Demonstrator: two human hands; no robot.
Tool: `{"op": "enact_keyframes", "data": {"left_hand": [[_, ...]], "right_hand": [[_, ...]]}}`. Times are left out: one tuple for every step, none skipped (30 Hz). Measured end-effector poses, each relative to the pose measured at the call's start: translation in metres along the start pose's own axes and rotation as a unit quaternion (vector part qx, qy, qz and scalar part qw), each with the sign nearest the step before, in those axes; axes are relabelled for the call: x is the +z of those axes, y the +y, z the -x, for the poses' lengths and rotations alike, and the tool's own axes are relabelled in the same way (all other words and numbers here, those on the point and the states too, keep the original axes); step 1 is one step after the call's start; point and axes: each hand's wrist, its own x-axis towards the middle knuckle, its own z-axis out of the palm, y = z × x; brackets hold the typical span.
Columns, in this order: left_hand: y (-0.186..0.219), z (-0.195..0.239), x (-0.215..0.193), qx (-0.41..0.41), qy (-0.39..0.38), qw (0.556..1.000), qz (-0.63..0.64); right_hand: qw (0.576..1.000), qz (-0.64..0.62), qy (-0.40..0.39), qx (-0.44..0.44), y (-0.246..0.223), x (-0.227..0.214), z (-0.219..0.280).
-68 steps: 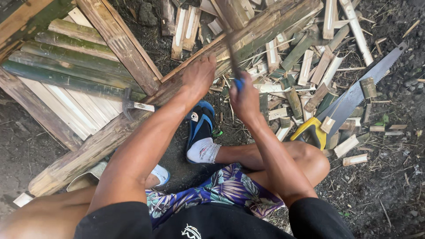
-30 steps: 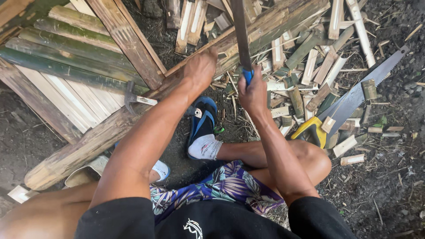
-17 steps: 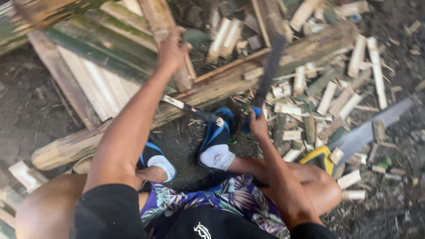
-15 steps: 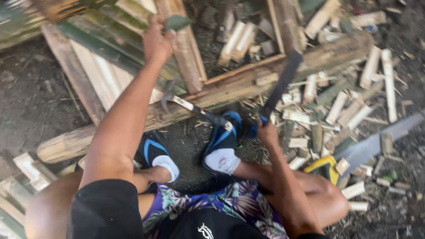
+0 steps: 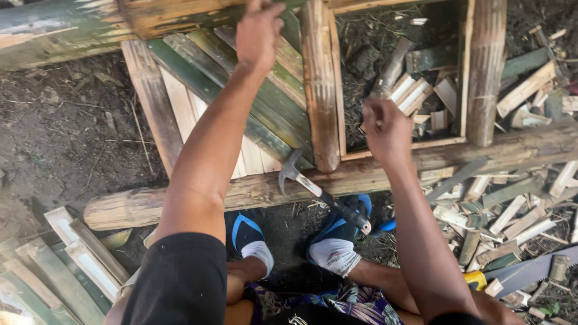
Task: The person uses a machete to split bamboo strips and a hammer to drive nails into a wooden frame. They repeatedly position the bamboo pieces and secure them to the structure, working on a construction project outdoors.
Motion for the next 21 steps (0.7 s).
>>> {"op": "enact_keyframes", "data": {"left_hand": [[0.008,-0.002,-0.014,0.002,-0.042,0.999,-0.026],[0.013,-0.006,-0.028,-0.039,-0.094,0.994,-0.045],[0.016,-0.009,-0.040,-0.080,-0.146,0.984,-0.063],[0.019,-0.009,-0.048,-0.118,-0.198,0.970,-0.080],[0.015,-0.006,-0.059,-0.082,-0.194,0.972,-0.102],[0.003,-0.002,-0.076,-0.046,-0.189,0.973,-0.123],[-0.011,0.005,-0.093,-0.010,-0.183,0.973,-0.144],[-0.024,0.015,-0.112,0.037,-0.169,0.975,-0.140],[-0.037,0.027,-0.131,0.085,-0.154,0.975,-0.137],[-0.048,0.040,-0.153,0.059,-0.182,0.973,-0.126],[-0.056,0.056,-0.175,0.033,-0.208,0.971,-0.114],[-0.061,0.076,-0.195,0.004,-0.196,0.975,-0.102],[-0.065,0.096,-0.213,-0.024,-0.183,0.979,-0.089],[-0.067,0.118,-0.229,-0.043,-0.148,0.985,-0.081],[-0.068,0.142,-0.242,-0.062,-0.113,0.989,-0.073],[-0.067,0.169,-0.253,-0.086,-0.083,0.991,-0.060],[-0.065,0.198,-0.263,-0.109,-0.051,0.992,-0.046],[-0.063,0.229,-0.268,-0.124,-0.019,0.991,-0.047],[-0.062,0.257,-0.270,-0.139,0.014,0.989,-0.048],[-0.062,0.287,-0.272,-0.168,0.016,0.985,-0.046],[-0.062,0.316,-0.273,-0.196,0.019,0.979,-0.043]], "right_hand": [[0.998,0.037,-0.008,-0.057,-0.010,0.020,-0.025],[0.998,0.022,-0.012,-0.061,-0.020,0.043,-0.049],[0.992,0.030,0.001,-0.119,-0.028,0.064,-0.075],[0.993,0.029,-0.012,-0.112,-0.037,0.086,-0.096],[0.994,0.028,-0.024,-0.104,-0.045,0.107,-0.114],[0.988,0.078,-0.006,-0.131,-0.051,0.123,-0.128],[0.979,0.128,0.013,-0.157,-0.055,0.134,-0.138],[0.977,0.154,0.002,-0.150,-0.056,0.141,-0.144],[0.973,0.179,-0.009,-0.143,-0.056,0.148,-0.148],[0.970,0.202,-0.017,-0.137,-0.058,0.157,-0.151],[0.969,0.202,-0.013,-0.144,-0.058,0.161,-0.152],[0.967,0.202,-0.012,-0.153,-0.055,0.160,-0.152],[0.966,0.201,-0.010,-0.162,-0.053,0.159,-0.150],[0.969,0.174,0.005,-0.173,-0.050,0.157,-0.145],[0.972,0.146,0.020,-0.184,-0.050,0.154,-0.136],[0.972,0.115,0.036,-0.201,-0.053,0.153,-0.130],[0.972,0.120,0.031,-0.201,-0.057,0.151,-0.117],[0.971,0.125,0.027,-0.200,-0.060,0.147,-0.096],[0.971,0.130,0.023,-0.200,-0.062,0.143,-0.075],[0.968,0.121,0.019,-0.220,-0.063,0.143,-0.050],[0.964,0.111,0.016,-0.240,-0.063,0.144,-0.027]]}}
